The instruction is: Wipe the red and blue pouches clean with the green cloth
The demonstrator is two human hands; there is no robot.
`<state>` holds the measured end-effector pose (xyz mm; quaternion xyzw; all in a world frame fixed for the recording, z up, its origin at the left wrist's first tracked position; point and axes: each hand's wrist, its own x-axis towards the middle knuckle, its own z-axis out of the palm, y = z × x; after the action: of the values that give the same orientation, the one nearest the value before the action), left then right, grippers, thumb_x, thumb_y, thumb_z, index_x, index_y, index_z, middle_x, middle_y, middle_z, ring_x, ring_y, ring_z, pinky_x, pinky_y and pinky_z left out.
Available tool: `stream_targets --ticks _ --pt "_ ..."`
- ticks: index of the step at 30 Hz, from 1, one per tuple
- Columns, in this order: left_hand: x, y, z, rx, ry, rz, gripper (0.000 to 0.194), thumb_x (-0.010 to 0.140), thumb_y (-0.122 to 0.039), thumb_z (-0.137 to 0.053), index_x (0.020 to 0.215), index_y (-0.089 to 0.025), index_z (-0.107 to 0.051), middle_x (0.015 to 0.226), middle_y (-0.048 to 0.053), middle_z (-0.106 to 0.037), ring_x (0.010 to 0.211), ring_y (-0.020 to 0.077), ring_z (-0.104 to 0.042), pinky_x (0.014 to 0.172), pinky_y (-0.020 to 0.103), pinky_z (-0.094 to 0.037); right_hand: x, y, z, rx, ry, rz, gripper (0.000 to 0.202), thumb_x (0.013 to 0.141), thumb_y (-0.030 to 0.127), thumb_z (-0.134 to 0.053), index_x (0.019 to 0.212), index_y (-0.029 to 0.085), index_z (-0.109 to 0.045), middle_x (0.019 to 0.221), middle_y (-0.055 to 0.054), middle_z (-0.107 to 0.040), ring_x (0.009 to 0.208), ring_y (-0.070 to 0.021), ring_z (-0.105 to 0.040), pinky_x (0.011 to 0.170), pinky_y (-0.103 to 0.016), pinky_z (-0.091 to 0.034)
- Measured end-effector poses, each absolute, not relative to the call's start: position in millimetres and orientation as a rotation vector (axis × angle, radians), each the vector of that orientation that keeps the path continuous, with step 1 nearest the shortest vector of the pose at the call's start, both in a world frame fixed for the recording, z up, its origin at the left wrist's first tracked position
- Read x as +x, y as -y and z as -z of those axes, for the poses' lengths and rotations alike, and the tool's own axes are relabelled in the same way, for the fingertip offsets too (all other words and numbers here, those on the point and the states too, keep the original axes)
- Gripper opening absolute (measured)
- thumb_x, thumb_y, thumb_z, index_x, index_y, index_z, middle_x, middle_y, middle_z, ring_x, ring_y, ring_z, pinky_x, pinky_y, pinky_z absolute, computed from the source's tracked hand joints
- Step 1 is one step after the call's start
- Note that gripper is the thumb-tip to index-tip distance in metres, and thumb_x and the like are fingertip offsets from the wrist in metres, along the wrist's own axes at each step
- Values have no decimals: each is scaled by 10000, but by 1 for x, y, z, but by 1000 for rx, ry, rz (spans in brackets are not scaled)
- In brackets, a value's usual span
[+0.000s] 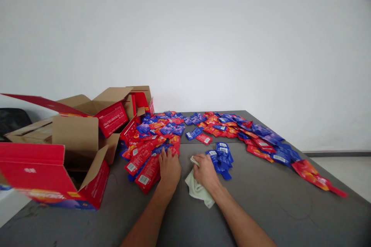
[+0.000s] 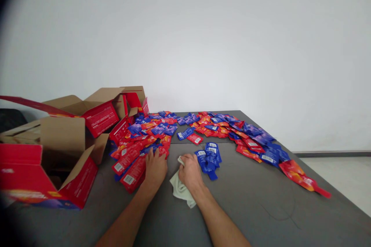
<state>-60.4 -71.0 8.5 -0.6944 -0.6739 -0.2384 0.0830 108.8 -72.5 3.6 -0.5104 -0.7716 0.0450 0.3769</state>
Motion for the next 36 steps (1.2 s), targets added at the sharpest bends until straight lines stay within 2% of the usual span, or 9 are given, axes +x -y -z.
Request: stream_targets --ticks 8,12,16,18,21,25,28,31,36 --pt "-20 34 -5 -2321 1862 678 436 880 -141 -438 1277 -60 -598 1414 266 -510 1390 370 -385 1126 513 -302 121 61 -1 -1385 1905 -67 321 744 3 -527 914 175 -738 956 -101 -723 954 -248 -634 913 -369 -416" --pt "-2 -2 -6 -2463 1807 627 508 912 -176 -403 1400 -56 -481 1505 233 -428 1440 333 -325 1171 482 -247 133 52 3 -1515 1850 -74 329 744 25 -538 975 143 -740 1037 -114 -719 1003 -237 -611 937 -337 -383" --pt "15 -43 -2 -2512 1869 556 554 925 -232 -398 1444 -40 -422 1543 227 -382 1464 317 -289 1187 452 -221 137 49 3 -1572 1830 -106 301 772 47 -534 964 147 -743 1056 -115 -715 1026 -243 -597 948 -340 -370" --pt "20 -58 4 -2522 1903 533 587 923 -277 -414 1467 -59 -393 1564 215 -353 1466 322 -286 1178 468 -232 137 50 1 -1564 1821 -110 303 776 39 -522 952 153 -741 1039 -111 -715 1006 -243 -597 940 -342 -373" --pt "23 -67 13 -2516 1961 502 612 926 -350 -414 1473 -76 -383 1562 219 -356 1467 352 -270 1155 556 -228 136 51 1 -1544 1801 -101 309 774 22 -509 927 164 -737 1015 -101 -714 972 -233 -597 925 -335 -379" --pt "24 -56 13 -2450 1979 530 617 941 -368 -393 1475 -61 -357 1485 244 -450 1412 366 -335 1141 616 -174 136 50 4 -1531 1788 -81 300 778 15 -510 911 170 -730 996 -94 -711 954 -222 -594 901 -323 -382" --pt "25 -41 6 -2394 1958 559 617 929 -362 -446 1459 -55 -373 1381 241 -534 1318 363 -422 1143 584 -168 137 49 6 -1526 1801 -69 273 787 32 -526 912 165 -728 985 -90 -712 961 -225 -592 897 -325 -373" --pt "21 -25 0 -2375 1972 554 590 899 -361 -529 1402 -64 -447 1330 241 -550 1261 359 -456 1102 523 -258 138 49 7 -1527 1825 -57 266 785 41 -536 908 171 -733 979 -87 -717 950 -225 -597 888 -328 -369" --pt "8 1 -7 -2403 2033 516 404 855 -368 -606 1151 -94 -634 1177 216 -624 1173 348 -511 989 434 -390 137 49 6 -1539 1813 -42 302 775 43 -545 974 158 -741 1014 -100 -723 980 -231 -612 927 -334 -367"
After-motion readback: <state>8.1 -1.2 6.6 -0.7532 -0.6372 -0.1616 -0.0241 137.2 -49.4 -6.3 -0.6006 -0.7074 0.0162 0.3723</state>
